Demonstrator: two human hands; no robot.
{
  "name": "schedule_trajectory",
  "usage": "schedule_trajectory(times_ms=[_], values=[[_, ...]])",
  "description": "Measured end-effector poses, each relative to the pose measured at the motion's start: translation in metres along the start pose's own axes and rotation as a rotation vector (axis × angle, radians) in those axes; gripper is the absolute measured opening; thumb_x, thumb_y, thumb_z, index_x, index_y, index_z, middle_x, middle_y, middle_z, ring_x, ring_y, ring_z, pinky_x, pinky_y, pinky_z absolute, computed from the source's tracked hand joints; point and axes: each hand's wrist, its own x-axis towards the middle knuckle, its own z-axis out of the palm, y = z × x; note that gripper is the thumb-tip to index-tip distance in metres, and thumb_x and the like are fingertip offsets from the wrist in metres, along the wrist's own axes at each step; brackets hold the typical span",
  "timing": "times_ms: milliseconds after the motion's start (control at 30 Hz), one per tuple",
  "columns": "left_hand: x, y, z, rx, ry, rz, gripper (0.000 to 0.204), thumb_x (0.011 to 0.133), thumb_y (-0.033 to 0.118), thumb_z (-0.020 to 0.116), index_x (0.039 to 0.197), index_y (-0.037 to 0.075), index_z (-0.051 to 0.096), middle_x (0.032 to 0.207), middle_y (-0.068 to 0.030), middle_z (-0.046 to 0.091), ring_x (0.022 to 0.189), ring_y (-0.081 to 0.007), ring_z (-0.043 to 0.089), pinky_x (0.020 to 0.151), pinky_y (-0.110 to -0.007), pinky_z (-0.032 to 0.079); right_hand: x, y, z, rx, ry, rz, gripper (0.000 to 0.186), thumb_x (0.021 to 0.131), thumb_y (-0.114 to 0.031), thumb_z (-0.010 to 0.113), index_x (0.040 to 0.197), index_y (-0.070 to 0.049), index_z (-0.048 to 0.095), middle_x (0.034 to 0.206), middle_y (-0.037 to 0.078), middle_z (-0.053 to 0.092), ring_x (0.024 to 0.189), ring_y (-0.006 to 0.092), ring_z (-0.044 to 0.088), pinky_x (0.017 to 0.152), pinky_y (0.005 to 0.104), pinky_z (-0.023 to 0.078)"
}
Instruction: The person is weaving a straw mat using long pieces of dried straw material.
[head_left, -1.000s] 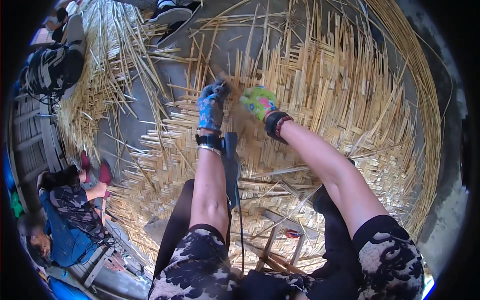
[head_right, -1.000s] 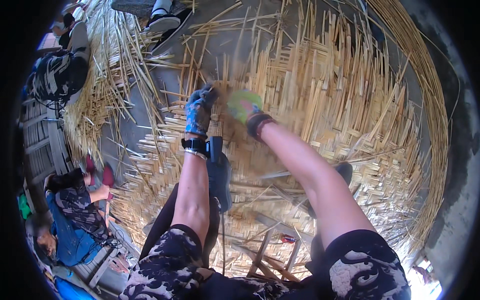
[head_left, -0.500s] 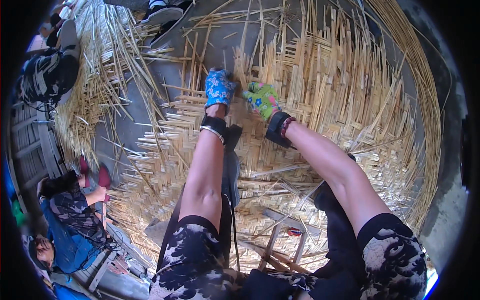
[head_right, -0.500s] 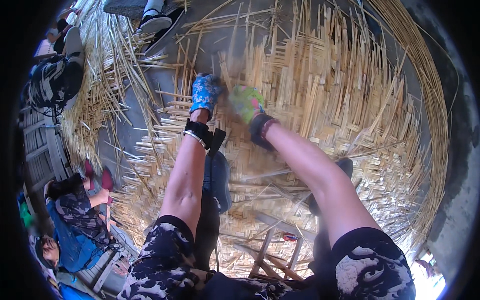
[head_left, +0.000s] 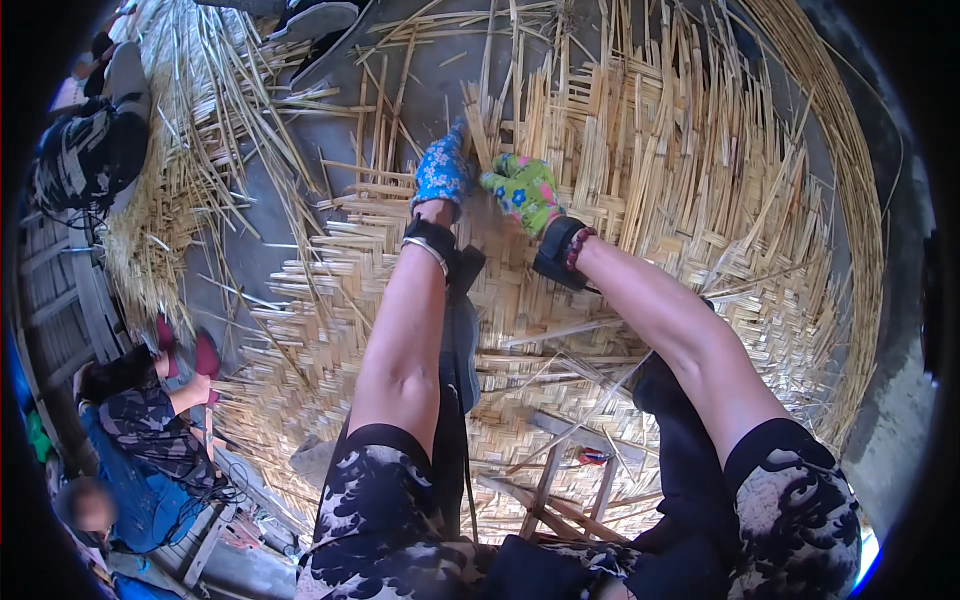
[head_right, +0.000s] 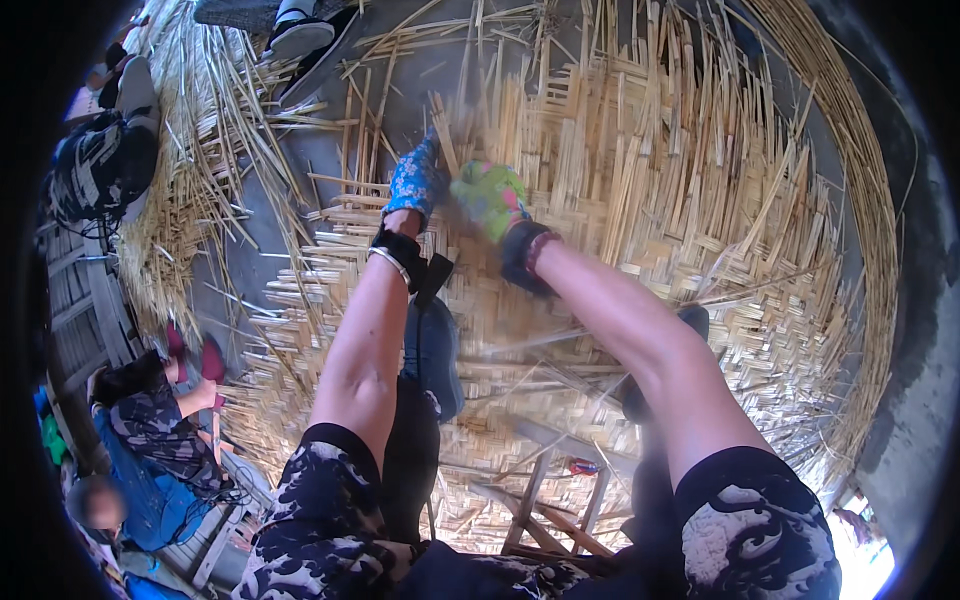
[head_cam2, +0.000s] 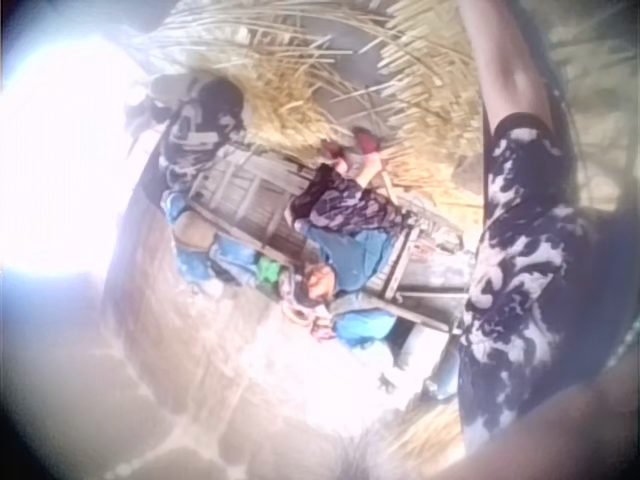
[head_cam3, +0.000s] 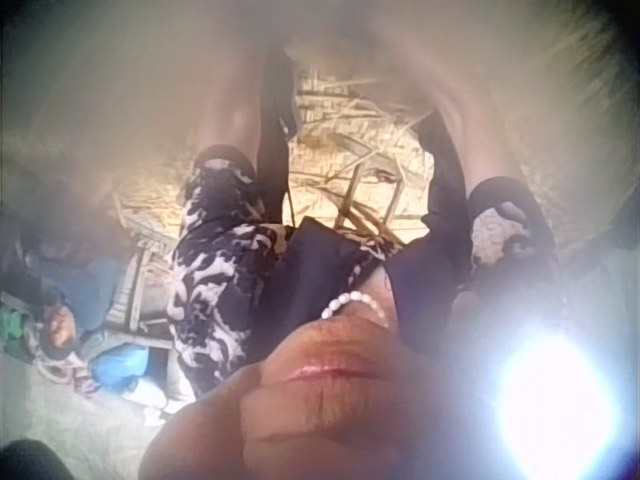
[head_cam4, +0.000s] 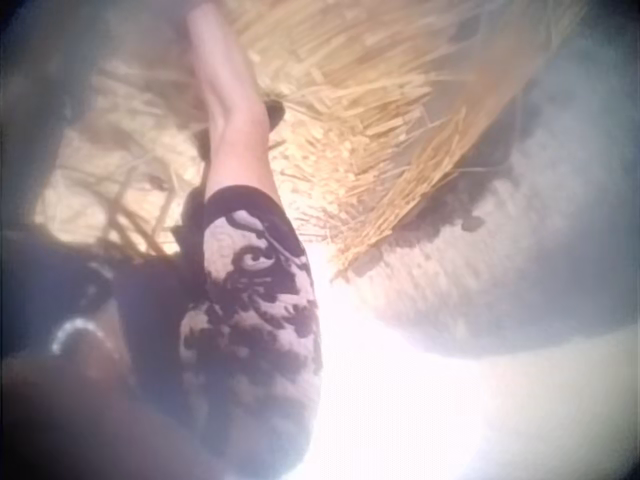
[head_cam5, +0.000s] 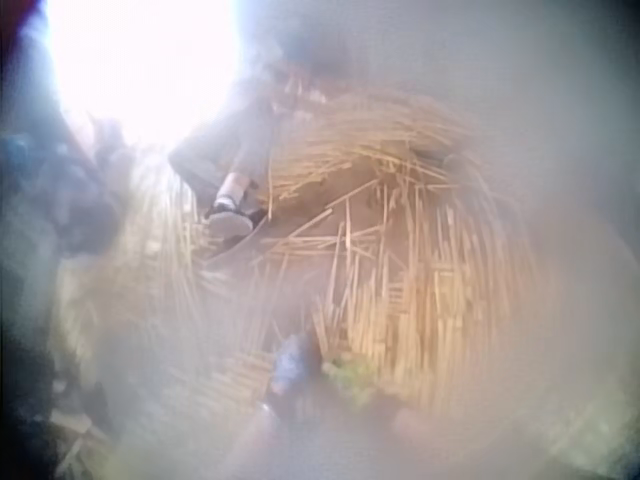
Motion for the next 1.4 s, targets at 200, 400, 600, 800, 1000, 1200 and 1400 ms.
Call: schedule_trajectory(times_ms=[200, 400, 600, 800, 1000, 1200, 1400], values=[[0.014, -0.008, 0.003, -0.258, -0.036, -0.061, 0.039, 0.065, 0.001, 0.056, 0.104, 0.006, 0.056, 0.093, -0.0194, 0.059, 0.085, -0.0311, 0.058, 0.075, -0.035, 0.046, -0.003, 0.017, 0.014, -0.038, -0.063, 0.067, 0.018, 0.070, -0.019, 0.062, 0.079, -0.003, 0.060, 0.069, 0.010, 0.059, 0.060, 0.0207, 0.055, 0.056, 0.0303, 0.042], [0.005, -0.021, 0.005, -1.019, -0.015, -0.266, 0.029, 0.064, -0.003, 0.063, 0.093, 0.001, 0.060, 0.084, -0.0048, 0.062, 0.072, -0.0129, 0.057, 0.064, -0.024, 0.047, 0.002, 0.032, 0.031, -0.147, -0.105, 0.034, 0.019, 0.070, -0.017, 0.061, 0.086, -0.007, 0.060, 0.072, 0.005, 0.060, 0.060, 0.0214, 0.055, 0.057, 0.0310, 0.043], [-0.012, -0.025, -0.012, -1.124, -0.140, -0.188, 0.015, 0.071, 0.003, 0.064, 0.086, 0.003, 0.063, 0.078, -0.0028, 0.062, 0.071, -0.0098, 0.057, 0.065, -0.022, 0.044, 0.013, 0.031, 0.027, -0.040, -0.073, 0.226, 0.026, 0.073, -0.019, 0.053, 0.096, -0.009, 0.059, 0.084, 0.013, 0.060, 0.080, 0.0303, 0.056, 0.070, 0.0385, 0.043], [-0.020, -0.033, -0.005, -1.093, 0.035, -0.176, 0.014, 0.073, 0.005, 0.064, 0.086, 0.003, 0.063, 0.082, -0.0029, 0.063, 0.073, -0.0101, 0.056, 0.068, -0.021, 0.044, 0.025, 0.034, 0.027, -0.281, -0.371, 0.125, 0.032, 0.071, -0.017, 0.054, 0.102, -0.010, 0.057, 0.095, 0.014, 0.058, 0.088, 0.0297, 0.055, 0.076, 0.0354, 0.043], [-0.028, -0.042, 0.013, -0.850, 0.362, -0.482, 0.018, 0.066, 0.003, 0.068, 0.084, 0.003, 0.064, 0.081, -0.0032, 0.063, 0.071, -0.0114, 0.056, 0.068, -0.023, 0.045, 0.003, 0.033, 0.024, 0.024, -0.248, 0.233, 0.041, 0.073, -0.019, 0.054, 0.113, -0.011, 0.050, 0.100, 0.014, 0.056, 0.096, 0.0297, 0.052, 0.084, 0.0356, 0.039], [-0.032, -0.046, 0.020, -0.852, 0.352, -0.262, 0.019, 0.068, 0.000, 0.064, 0.086, 0.004, 0.065, 0.084, -0.0049, 0.064, 0.074, -0.0101, 0.058, 0.070, -0.023, 0.045, -0.015, 0.022, 0.006, -0.341, -0.436, -0.144, 0.049, 0.073, -0.031, 0.056, 0.114, -0.005, 0.048, 0.115, 0.014, 0.049, 0.112, 0.0266, 0.042, 0.094, 0.0363, 0.032], [-0.042, -0.056, 0.019, -0.809, 0.392, -0.411, 0.013, 0.068, 0.000, 0.065, 0.081, 0.003, 0.066, 0.075, -0.0021, 0.064, 0.065, -0.0093, 0.057, 0.062, -0.021, 0.046, -0.014, 0.013, 0.004, -0.403, -0.616, -0.087, 0.058, 0.072, -0.038, 0.054, 0.116, -0.002, 0.044, 0.121, 0.014, 0.045, 0.117, 0.0276, 0.036, 0.097, 0.0391, 0.027]])
